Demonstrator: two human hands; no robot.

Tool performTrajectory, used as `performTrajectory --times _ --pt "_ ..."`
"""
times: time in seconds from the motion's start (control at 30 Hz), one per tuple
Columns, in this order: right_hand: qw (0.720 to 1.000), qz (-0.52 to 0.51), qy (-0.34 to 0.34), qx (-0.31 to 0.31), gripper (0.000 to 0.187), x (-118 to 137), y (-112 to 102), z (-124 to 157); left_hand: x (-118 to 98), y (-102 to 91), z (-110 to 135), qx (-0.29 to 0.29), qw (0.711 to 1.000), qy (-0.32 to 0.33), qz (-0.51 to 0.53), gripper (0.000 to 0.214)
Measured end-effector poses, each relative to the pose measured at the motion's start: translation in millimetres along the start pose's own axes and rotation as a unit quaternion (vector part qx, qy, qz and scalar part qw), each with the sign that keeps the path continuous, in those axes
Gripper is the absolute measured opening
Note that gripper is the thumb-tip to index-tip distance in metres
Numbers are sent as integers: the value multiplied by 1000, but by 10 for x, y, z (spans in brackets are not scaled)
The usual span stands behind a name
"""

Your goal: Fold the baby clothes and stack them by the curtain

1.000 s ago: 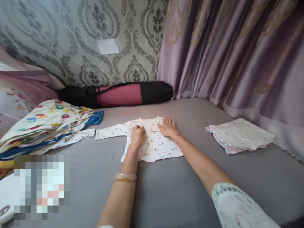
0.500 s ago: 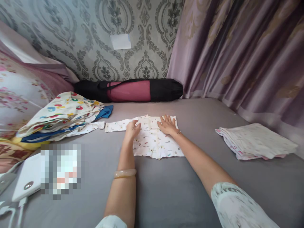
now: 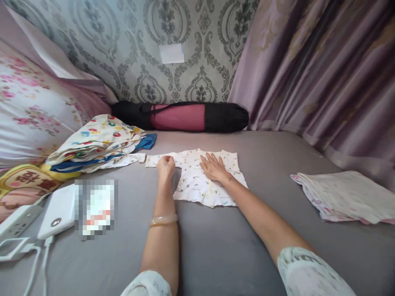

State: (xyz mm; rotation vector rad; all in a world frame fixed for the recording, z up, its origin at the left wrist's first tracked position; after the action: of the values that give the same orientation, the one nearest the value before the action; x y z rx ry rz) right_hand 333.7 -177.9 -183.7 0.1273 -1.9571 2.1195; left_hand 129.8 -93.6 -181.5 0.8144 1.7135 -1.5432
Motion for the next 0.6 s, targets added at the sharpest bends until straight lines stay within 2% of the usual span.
performTrajectory --times 0.13,0.23,0.33,0.47,0.6 --pt "999 -19 13 22 58 30 -96 -15 3 -209 16 -122 987 -65 -78 31" --pt "1000 -14 15 0 53 87 -174 -58 21 -314 44 -192 966 -150 -83 39" --pt "999 21 -5 -40 43 168 -226 -128 61 -334 40 -216 953 -198 -81 44" --pt "992 55 -54 -100 34 340 -215 -246 120 -307 2 -243 944 -207 -85 49" --pt "988 47 -109 -98 35 587 -118 -365 153 -285 -35 -253 940 -207 -97 47"
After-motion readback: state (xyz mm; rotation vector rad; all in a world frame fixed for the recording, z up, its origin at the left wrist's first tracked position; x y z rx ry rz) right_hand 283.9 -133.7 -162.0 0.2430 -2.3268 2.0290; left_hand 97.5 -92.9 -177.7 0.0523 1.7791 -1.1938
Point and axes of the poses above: each hand's wrist, its own z-axis away from the middle knuckle, its own y-axis out of the palm, x = y × z, the point moved 2 cm from there along -z, towards the middle knuckle, and after that the axes turned 2 degrees about z, right-handed, at the moved point
